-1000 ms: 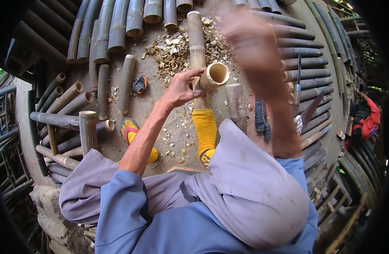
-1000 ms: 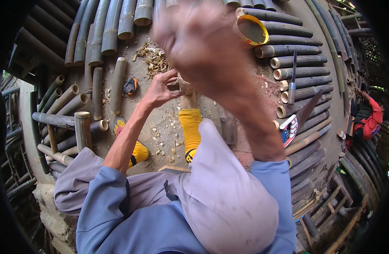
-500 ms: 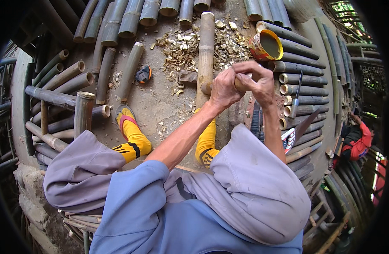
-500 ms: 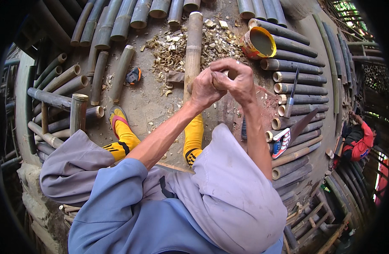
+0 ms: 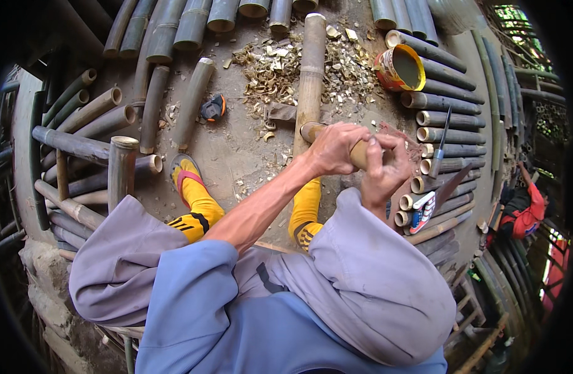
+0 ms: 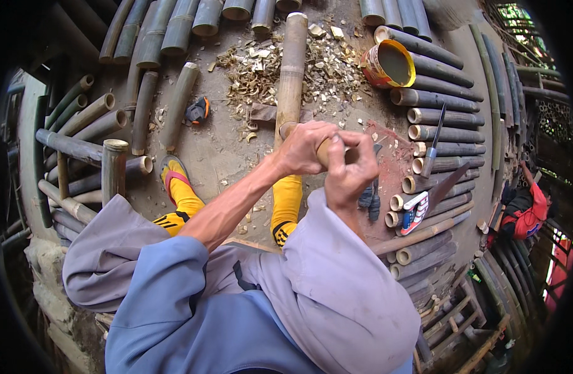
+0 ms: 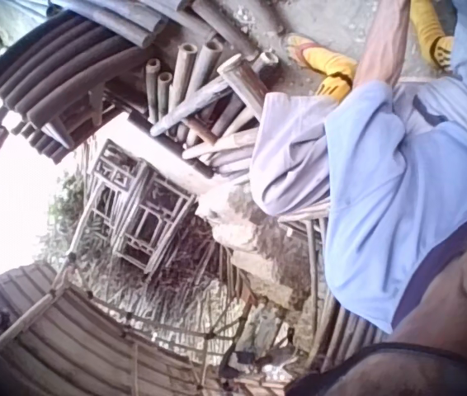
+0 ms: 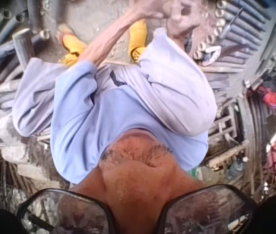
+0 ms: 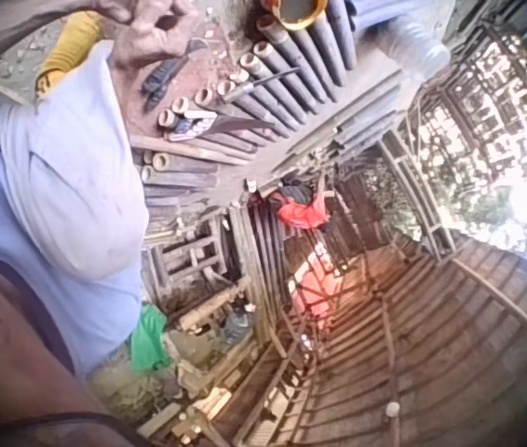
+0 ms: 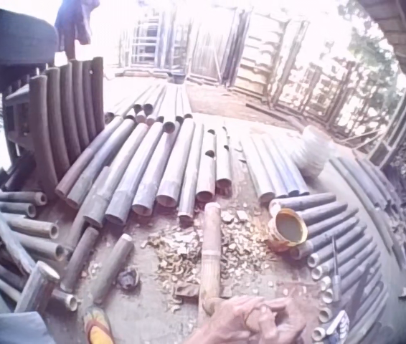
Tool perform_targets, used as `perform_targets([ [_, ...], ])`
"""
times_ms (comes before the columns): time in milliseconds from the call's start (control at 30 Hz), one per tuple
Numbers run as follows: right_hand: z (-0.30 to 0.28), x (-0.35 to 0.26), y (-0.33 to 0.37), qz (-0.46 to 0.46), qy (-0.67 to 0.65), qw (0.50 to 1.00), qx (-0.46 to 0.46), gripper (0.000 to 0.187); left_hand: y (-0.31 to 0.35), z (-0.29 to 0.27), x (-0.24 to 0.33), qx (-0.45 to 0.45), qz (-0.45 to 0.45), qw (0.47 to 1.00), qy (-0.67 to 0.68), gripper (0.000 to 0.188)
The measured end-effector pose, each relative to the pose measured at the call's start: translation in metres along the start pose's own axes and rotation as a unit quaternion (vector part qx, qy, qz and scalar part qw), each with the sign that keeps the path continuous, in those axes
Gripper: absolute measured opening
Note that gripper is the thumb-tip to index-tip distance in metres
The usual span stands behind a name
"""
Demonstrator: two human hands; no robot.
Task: The person carves a hole into a bamboo stalk using a knife and a wooden mallet, then inserts a smaller bamboo piece into the hole.
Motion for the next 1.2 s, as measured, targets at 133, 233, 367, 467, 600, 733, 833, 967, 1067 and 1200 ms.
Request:
perform_targets([
  [133,0.016,-0.008,-0.035,-0.029,0.106,0.988,-0.109,0.009,-0.003,-0.012,-0.011,0.085,-0.032,0.996,0.004,0.044],
  [233,0.017,-0.004,-0.039,0.016,0.09,0.988,-0.126,0.009,-0.006,-0.014,-0.009,0.126,-0.011,0.992,-0.019,0.046],
  [367,0.018,-0.055,-0.06,-0.058,0.19,0.947,-0.254,0.024,0.002,-0.022,-0.008,0.113,-0.025,0.993,-0.007,0.047],
  [467,-0.027,-0.168,-0.089,-0.2,0.155,0.943,-0.218,0.042,0.004,-0.018,-0.007,0.072,-0.057,0.996,-0.005,0.049],
  [600,0.051,-0.03,-0.068,0.012,0.43,0.792,-0.434,0.043,0.005,-0.009,-0.017,0.083,-0.067,0.994,-0.019,0.046],
  [733,0.026,-0.008,-0.063,0.034,0.09,0.955,-0.281,0.032,0.002,-0.008,-0.021,0.055,-0.07,0.995,-0.034,0.053],
  [833,-0.034,0.028,-0.029,0.076,0.036,0.995,-0.062,0.041,0.001,-0.01,-0.018,0.054,-0.067,0.995,-0.042,0.054],
  [967,-0.076,0.131,0.091,0.277,0.273,0.911,-0.137,0.059,-0.007,0.0,-0.009,0.06,-0.045,0.997,-0.026,0.052],
  [1067,-0.072,0.137,0.122,0.273,0.211,0.93,-0.125,0.066,-0.007,-0.001,-0.011,0.045,-0.062,0.996,-0.048,0.05],
  [1200,-0.086,0.112,0.113,0.214,0.191,0.952,-0.103,0.077,-0.008,0.004,-0.011,0.053,-0.048,0.996,-0.046,0.048],
])
Point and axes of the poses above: each hand's wrist, its own y-axis away from the middle knuckle, its own z-axis out of the palm, x = y × z, the point moved 7 cm from there along -y, towards the middle knuckle, and after that the axes turned 9 degrees about -x, right-handed, at the moved point
